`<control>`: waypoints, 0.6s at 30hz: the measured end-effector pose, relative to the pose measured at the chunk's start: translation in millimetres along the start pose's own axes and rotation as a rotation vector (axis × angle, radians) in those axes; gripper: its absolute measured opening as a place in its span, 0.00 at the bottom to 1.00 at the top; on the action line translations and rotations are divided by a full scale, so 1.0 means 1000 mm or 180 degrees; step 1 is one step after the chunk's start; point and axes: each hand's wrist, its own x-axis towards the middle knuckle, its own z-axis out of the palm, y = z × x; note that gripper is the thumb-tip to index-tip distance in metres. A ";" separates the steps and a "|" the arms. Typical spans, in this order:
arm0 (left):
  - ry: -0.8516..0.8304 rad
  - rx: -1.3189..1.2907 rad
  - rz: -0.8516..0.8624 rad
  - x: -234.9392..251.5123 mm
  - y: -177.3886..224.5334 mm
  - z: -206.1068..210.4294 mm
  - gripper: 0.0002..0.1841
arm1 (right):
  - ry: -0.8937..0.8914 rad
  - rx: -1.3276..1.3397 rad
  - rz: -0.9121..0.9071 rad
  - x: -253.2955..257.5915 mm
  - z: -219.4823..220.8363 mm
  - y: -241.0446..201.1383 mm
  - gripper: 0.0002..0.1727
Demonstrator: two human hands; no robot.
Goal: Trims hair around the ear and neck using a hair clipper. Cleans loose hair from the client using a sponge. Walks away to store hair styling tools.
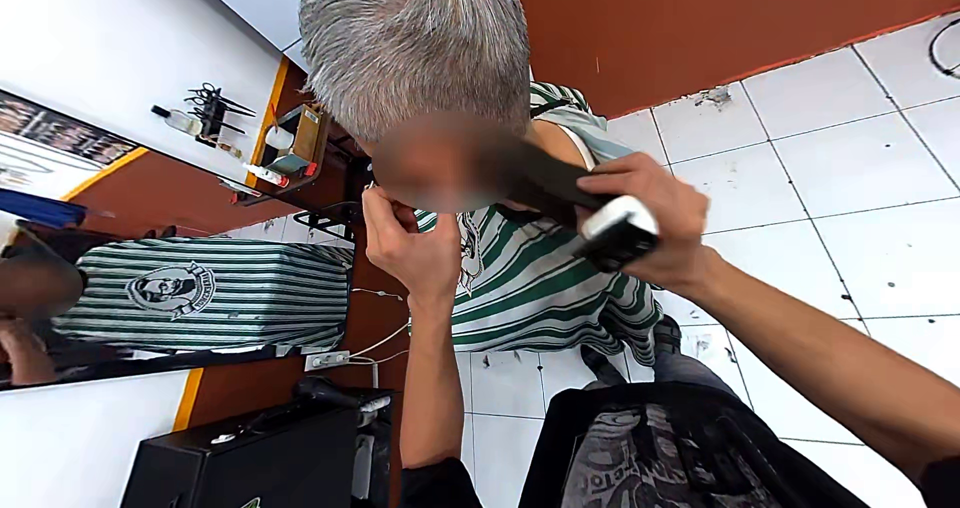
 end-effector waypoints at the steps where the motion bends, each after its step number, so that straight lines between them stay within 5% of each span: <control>1: -0.0015 -0.0001 -0.0010 -0.001 -0.002 0.000 0.16 | 0.0207 0.0092 -0.0107 0.010 0.001 -0.008 0.16; 3: -0.0050 -0.0041 0.0000 -0.001 -0.003 0.000 0.15 | 0.0346 0.0066 -0.0251 0.024 0.009 -0.010 0.15; 7: -0.0052 -0.0137 0.0041 0.002 -0.002 -0.001 0.14 | -0.0499 -0.0418 0.0006 -0.013 0.016 0.013 0.18; 13: -0.0091 -0.0219 0.0055 0.000 -0.005 -0.001 0.15 | 0.0249 -0.0091 -0.0271 0.027 0.014 -0.010 0.15; 18: -0.0023 -0.0347 0.0114 0.004 -0.005 0.001 0.15 | -0.0463 -0.0222 0.0048 -0.011 0.008 0.008 0.18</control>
